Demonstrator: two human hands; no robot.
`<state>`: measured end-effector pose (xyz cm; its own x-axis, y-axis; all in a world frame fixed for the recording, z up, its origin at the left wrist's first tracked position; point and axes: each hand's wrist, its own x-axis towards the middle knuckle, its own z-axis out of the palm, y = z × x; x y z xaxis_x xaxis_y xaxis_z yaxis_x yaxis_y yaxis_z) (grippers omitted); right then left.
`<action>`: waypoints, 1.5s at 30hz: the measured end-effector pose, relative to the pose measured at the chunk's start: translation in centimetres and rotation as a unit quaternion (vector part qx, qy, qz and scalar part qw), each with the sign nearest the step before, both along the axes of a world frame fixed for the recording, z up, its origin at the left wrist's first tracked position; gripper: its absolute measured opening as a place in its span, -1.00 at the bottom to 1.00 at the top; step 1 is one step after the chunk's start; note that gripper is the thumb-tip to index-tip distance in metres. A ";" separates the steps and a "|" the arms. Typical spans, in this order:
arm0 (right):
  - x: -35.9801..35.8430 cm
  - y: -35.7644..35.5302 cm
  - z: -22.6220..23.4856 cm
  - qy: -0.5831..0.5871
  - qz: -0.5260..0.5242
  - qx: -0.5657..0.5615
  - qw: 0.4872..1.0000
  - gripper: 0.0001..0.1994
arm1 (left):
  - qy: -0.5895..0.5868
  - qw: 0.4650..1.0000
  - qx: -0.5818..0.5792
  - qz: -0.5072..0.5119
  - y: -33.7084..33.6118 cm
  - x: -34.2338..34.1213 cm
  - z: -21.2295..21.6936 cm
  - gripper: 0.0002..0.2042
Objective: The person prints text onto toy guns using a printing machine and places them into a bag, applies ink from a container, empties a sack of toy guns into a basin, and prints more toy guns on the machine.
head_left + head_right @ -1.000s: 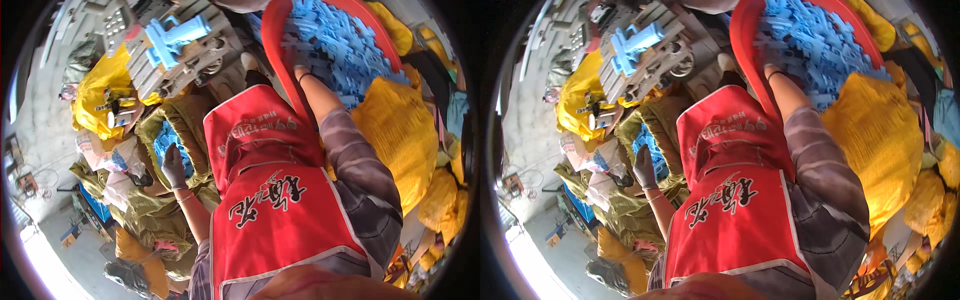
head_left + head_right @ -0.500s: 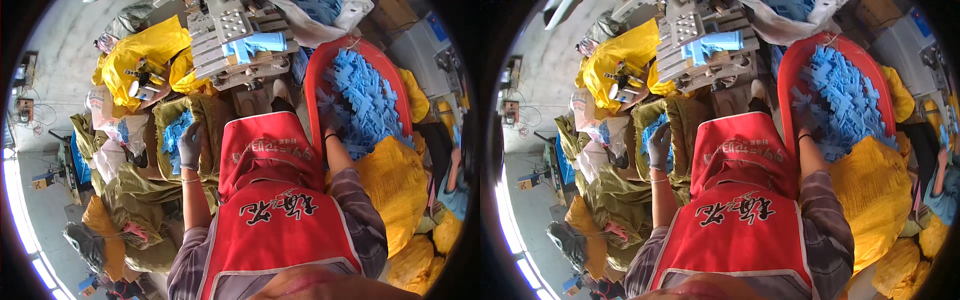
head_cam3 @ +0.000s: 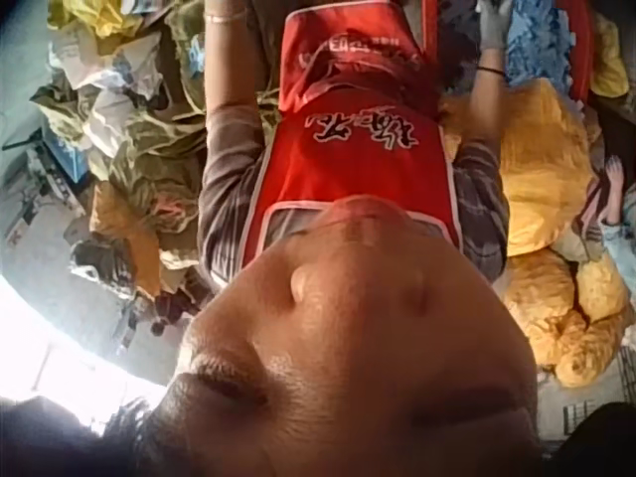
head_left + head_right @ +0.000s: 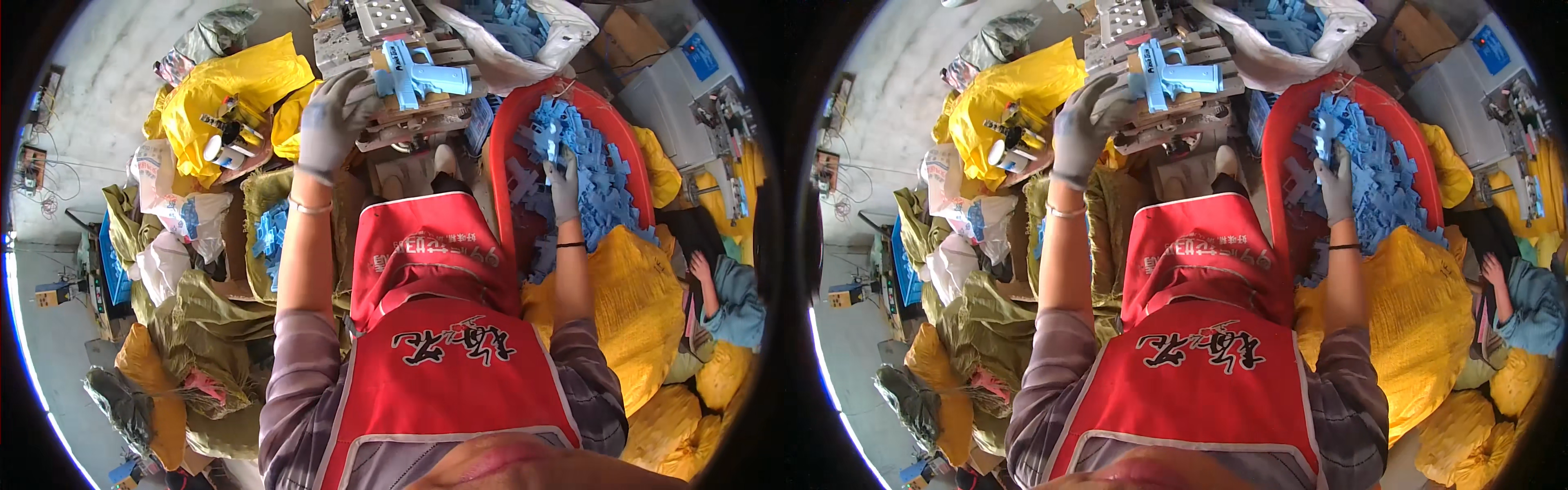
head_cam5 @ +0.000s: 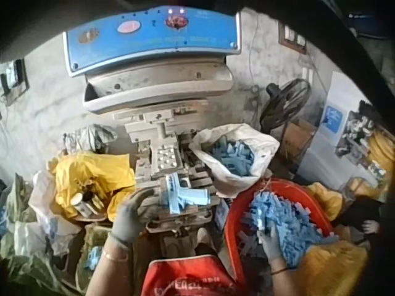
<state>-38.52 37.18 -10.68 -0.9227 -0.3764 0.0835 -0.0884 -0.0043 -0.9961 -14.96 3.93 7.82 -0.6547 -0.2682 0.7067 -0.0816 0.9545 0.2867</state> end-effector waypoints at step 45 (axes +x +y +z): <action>-6.3 -2.1 -18.6 0.253 0.190 0.636 0.704 -0.56 | -0.102 0.901 0.316 0.280 -0.2 20.1 -13.0 -0.73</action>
